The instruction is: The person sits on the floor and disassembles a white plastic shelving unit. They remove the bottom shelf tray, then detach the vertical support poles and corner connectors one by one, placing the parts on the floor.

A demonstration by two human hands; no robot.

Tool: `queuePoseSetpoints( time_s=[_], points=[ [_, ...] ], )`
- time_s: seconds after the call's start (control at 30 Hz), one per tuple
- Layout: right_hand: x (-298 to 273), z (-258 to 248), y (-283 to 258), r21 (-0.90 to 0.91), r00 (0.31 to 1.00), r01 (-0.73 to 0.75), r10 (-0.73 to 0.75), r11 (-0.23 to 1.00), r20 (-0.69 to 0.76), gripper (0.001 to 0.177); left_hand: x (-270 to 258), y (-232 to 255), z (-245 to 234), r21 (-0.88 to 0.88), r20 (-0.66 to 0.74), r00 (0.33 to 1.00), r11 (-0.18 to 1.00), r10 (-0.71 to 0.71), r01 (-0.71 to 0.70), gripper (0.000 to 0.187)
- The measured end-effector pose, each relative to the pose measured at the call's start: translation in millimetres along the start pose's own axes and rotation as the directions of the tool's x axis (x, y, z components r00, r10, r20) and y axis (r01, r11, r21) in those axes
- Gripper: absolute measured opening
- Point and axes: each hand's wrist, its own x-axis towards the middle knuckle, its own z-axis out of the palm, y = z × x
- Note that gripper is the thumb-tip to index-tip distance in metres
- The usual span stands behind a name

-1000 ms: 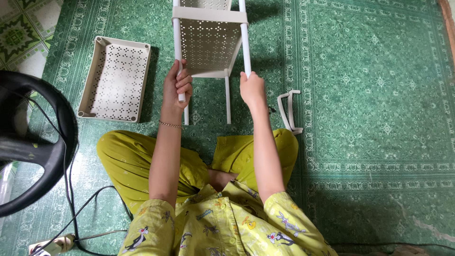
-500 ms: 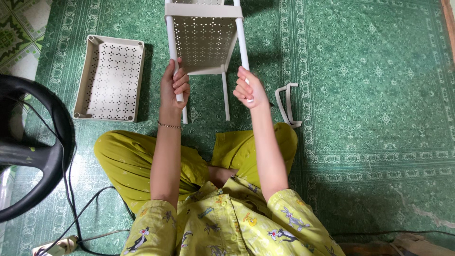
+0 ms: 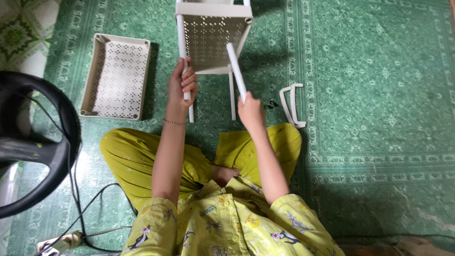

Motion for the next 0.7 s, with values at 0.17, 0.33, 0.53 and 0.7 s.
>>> queuePoseSetpoints(
  time_s=[0.17, 0.33, 0.53, 0.7],
  points=[
    [-12.4, 32.9, 58.6, 0.142, 0.994, 0.007, 0.008, 0.990, -0.105, 0.036, 3.7, -0.4, -5.4, -0.048, 0.066, 0.995, 0.996, -0.070, 0.073, 0.028],
    [15.3, 69.3, 119.8, 0.584, 0.928, -0.369, 0.316, 0.723, 0.196, 0.020, -0.3, 4.5, -4.2, -0.090, 0.077, 0.989, 0.987, -0.126, 0.133, 0.029],
    [59.8, 118.5, 166.2, 0.402, 0.982, -0.148, 0.184, 0.904, -0.053, 0.023, -4.4, 4.3, 0.3, -0.067, 0.090, 0.988, 0.989, -0.127, 0.133, 0.030],
    [69.9, 131.4, 173.0, 0.019, 0.954, -0.296, 0.294, 0.955, 0.065, 0.036, -8.3, 5.2, 7.3, -0.055, 0.068, 0.990, 0.990, -0.125, 0.129, 0.031]
  ],
)
